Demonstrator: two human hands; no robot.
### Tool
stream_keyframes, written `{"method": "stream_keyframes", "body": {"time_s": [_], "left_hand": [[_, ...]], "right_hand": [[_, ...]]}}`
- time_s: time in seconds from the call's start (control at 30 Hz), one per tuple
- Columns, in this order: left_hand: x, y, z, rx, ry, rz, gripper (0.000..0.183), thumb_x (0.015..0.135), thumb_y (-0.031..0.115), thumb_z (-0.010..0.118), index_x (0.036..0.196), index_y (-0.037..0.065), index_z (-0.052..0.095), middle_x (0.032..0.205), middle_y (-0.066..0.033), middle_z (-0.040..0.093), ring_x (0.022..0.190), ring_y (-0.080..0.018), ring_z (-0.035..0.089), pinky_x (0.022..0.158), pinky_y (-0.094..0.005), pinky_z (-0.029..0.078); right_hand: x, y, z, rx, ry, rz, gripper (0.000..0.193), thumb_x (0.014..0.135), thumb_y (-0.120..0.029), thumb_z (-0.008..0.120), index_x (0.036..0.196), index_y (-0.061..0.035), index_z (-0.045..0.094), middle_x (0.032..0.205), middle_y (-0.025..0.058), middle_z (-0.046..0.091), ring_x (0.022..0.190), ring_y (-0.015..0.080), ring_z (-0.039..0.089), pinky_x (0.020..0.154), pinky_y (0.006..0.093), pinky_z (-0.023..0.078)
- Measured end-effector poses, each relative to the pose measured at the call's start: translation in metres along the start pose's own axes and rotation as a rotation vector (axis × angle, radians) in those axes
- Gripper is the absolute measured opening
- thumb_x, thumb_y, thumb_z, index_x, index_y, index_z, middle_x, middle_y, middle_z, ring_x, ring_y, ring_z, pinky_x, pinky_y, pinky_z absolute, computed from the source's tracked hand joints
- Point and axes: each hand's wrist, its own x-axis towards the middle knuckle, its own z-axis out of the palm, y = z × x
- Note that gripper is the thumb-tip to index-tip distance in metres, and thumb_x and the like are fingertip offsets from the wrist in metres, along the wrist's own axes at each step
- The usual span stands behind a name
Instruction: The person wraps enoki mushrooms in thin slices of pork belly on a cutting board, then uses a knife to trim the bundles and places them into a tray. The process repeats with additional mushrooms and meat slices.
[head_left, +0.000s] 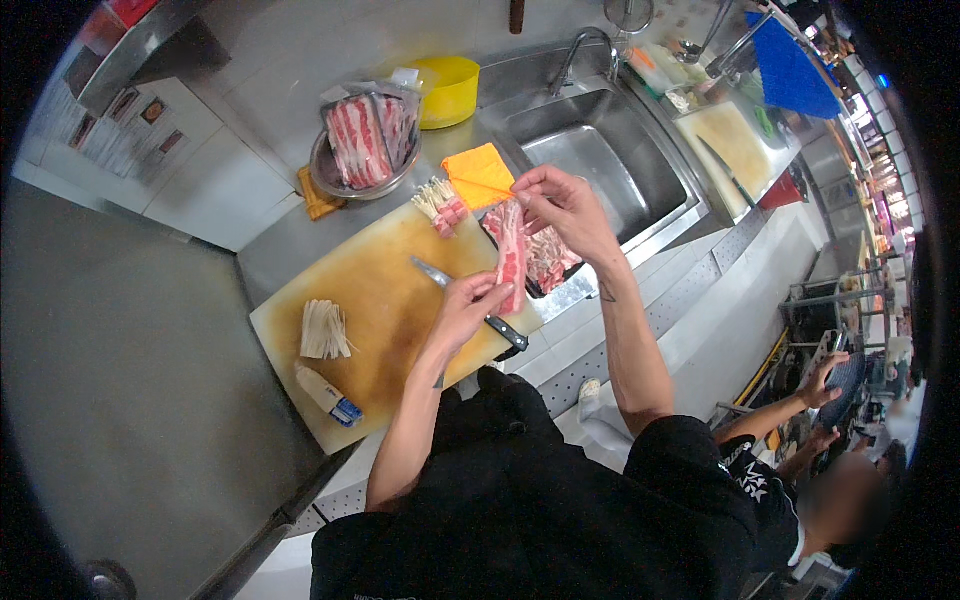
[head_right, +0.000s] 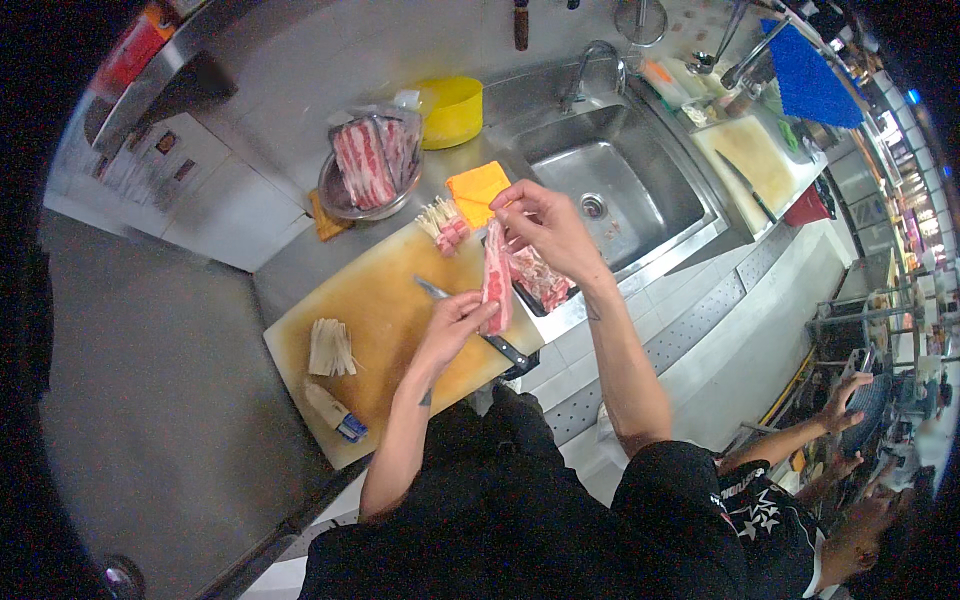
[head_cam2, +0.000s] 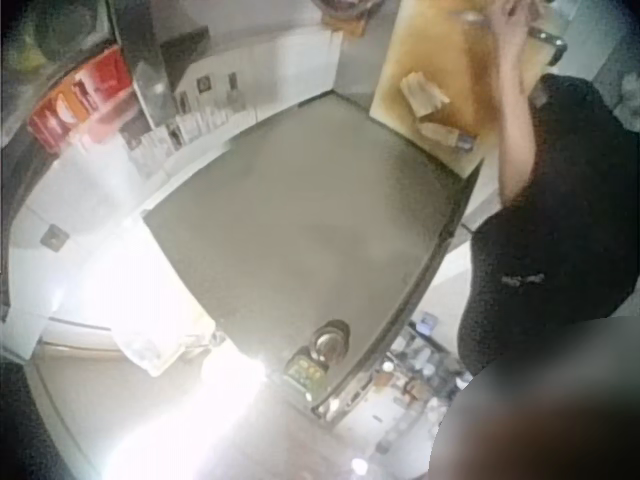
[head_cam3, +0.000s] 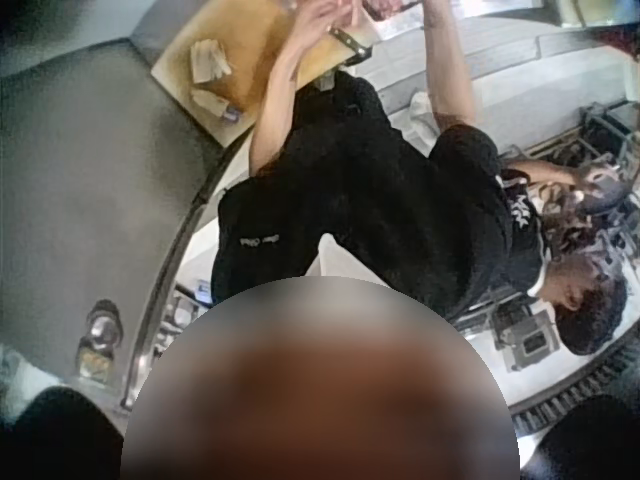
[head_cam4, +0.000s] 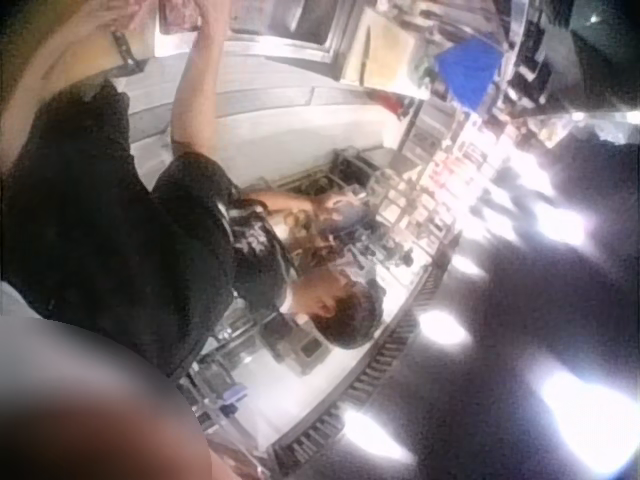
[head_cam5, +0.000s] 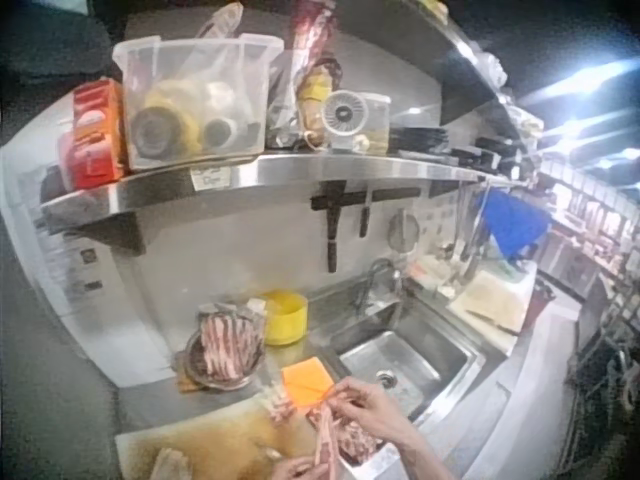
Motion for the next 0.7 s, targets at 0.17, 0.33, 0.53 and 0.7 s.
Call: {"method": "stream_keyframes", "body": {"time_s": [0.17,0.33,0.53,0.7], "left_hand": [[-0.057,0.009,-0.02,-0.227,0.059,-0.321,0.036,0.108,0.033,0.066,0.122,0.0,0.072,0.108,-0.0078,0.078,0.094,-0.0147,0.075,0.082,-0.0309,0.06],[-0.083,0.015,-0.052,-0.62,0.19,-0.285,0.034,0.109,0.03,0.065,0.126,0.001,0.07,0.11,-0.0081,0.077,0.092,-0.0159,0.075,0.081,-0.0318,0.062],[-0.106,0.018,-0.08,-0.907,0.323,-0.282,0.029,0.112,0.024,0.058,0.133,0.005,0.064,0.104,-0.003,0.074,0.087,-0.0182,0.071,0.079,-0.0332,0.061],[-0.142,-0.012,-0.097,-1.068,0.261,-0.304,0.024,0.112,0.021,0.056,0.129,0.007,0.065,0.103,-0.0031,0.074,0.085,-0.0179,0.071,0.076,-0.0316,0.06]], "right_hand": [[0.005,0.083,0.054,0.028,-0.041,0.131,0.018,0.108,-0.02,0.066,0.116,-0.0045,0.069,0.097,-0.0002,0.072,0.082,0.0075,0.067,0.073,0.0265,0.058],[-0.028,0.144,0.132,0.37,-0.185,0.452,0.021,0.11,-0.018,0.06,0.12,-0.0007,0.068,0.094,0.0028,0.07,0.078,0.0119,0.069,0.072,0.0272,0.059],[-0.084,0.153,0.199,0.571,0.106,0.665,0.027,0.108,-0.026,0.066,0.119,-0.0009,0.071,0.094,0.0029,0.072,0.079,0.0108,0.066,0.072,0.0278,0.055],[-0.107,0.154,0.239,0.251,0.0,0.41,0.034,0.107,-0.032,0.069,0.104,0.0006,0.076,0.086,0.004,0.073,0.076,0.0103,0.062,0.071,0.0276,0.05]]}}
